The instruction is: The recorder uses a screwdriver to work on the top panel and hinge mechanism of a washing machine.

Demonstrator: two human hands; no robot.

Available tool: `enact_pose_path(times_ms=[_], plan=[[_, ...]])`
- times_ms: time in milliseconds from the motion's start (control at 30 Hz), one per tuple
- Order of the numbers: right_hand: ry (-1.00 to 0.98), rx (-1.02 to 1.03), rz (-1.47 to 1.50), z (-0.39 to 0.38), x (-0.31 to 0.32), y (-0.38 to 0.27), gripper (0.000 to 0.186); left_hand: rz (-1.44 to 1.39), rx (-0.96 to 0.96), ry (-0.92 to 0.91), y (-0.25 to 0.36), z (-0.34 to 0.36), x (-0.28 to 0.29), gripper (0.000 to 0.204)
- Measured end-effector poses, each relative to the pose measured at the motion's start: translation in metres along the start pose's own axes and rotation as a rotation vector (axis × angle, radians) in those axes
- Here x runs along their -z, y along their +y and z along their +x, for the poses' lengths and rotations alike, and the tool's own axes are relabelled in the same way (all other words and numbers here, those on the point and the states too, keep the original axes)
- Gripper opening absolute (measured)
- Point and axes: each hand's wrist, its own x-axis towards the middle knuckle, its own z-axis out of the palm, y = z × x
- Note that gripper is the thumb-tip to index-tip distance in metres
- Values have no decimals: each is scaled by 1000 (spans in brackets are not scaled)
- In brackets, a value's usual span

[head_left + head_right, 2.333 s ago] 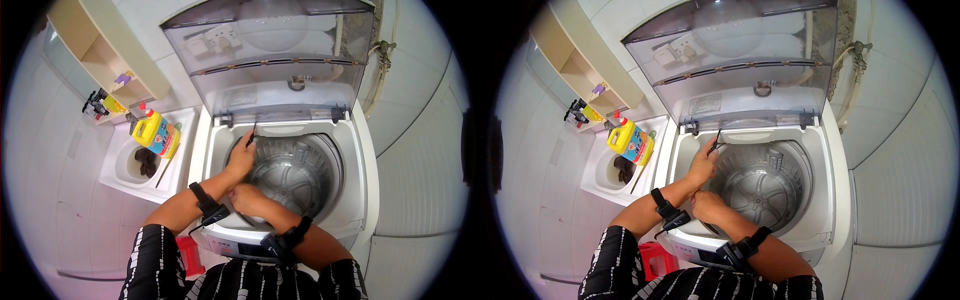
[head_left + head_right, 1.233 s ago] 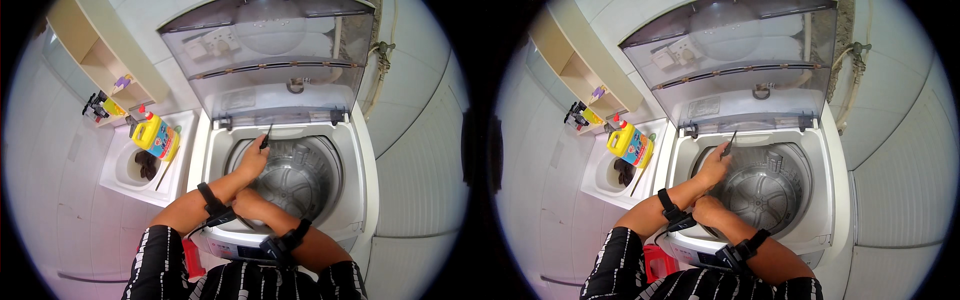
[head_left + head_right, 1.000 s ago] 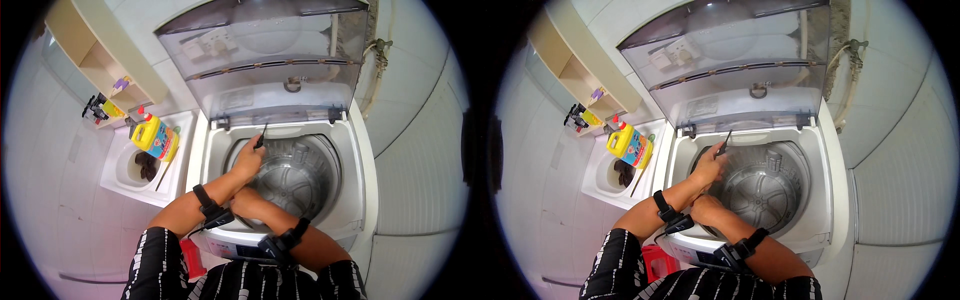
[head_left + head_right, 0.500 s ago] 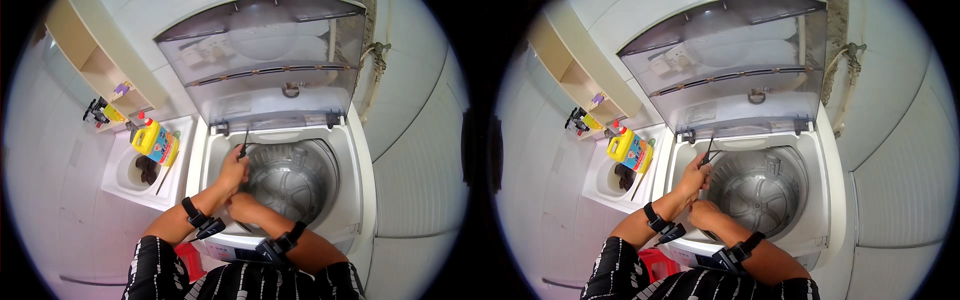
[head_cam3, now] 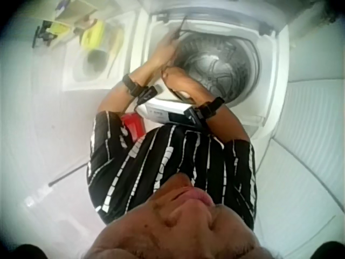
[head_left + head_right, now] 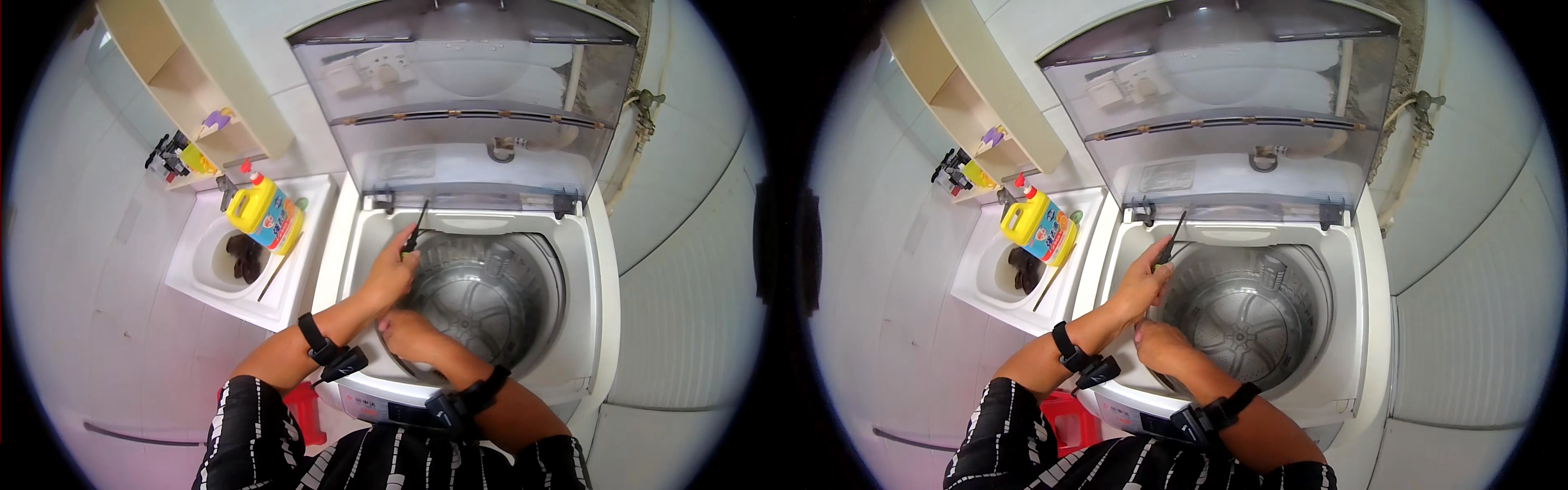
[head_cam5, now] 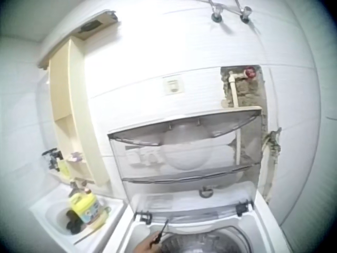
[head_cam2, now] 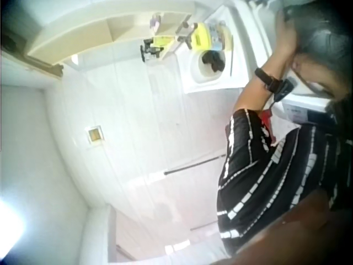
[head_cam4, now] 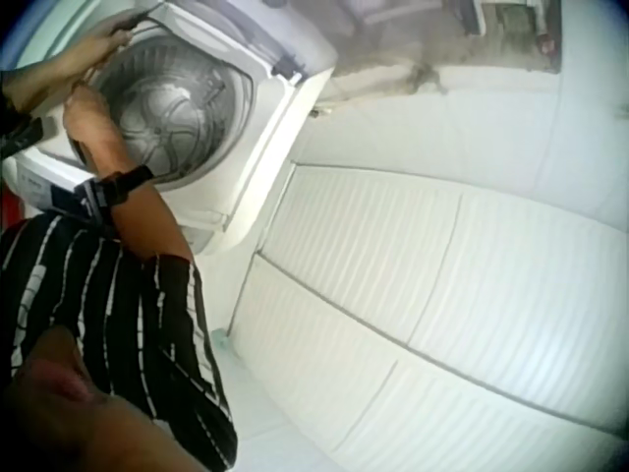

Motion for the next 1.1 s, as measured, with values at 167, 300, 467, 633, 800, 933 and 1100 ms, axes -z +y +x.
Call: enact_pose_path(times_ms=[167,300,467,633,800,933,1100], plan=[[3,-15,-34,-3,3,-5,12,26,-14,29,-3,9,2,57],[27,-12,-19,-3,3,-2,12,93,-22,-19,4,-2,2,56],[7,-23,16,-4,4,-6,13,133,-13,5,-7,-8,9,55],[10,-24,6,-4,4,-5,12,111,26,12,-10,-6,12,54],[30,-28,17,-3,3,-4,12,104,3,25,-13,-3,11,54],[26,-47,18,-4,4,-5,13,104,-9,31,-13,4,9,54],[26,-62,24,-5,4,-8,13,141,-169,56,-26,16,6,52]])
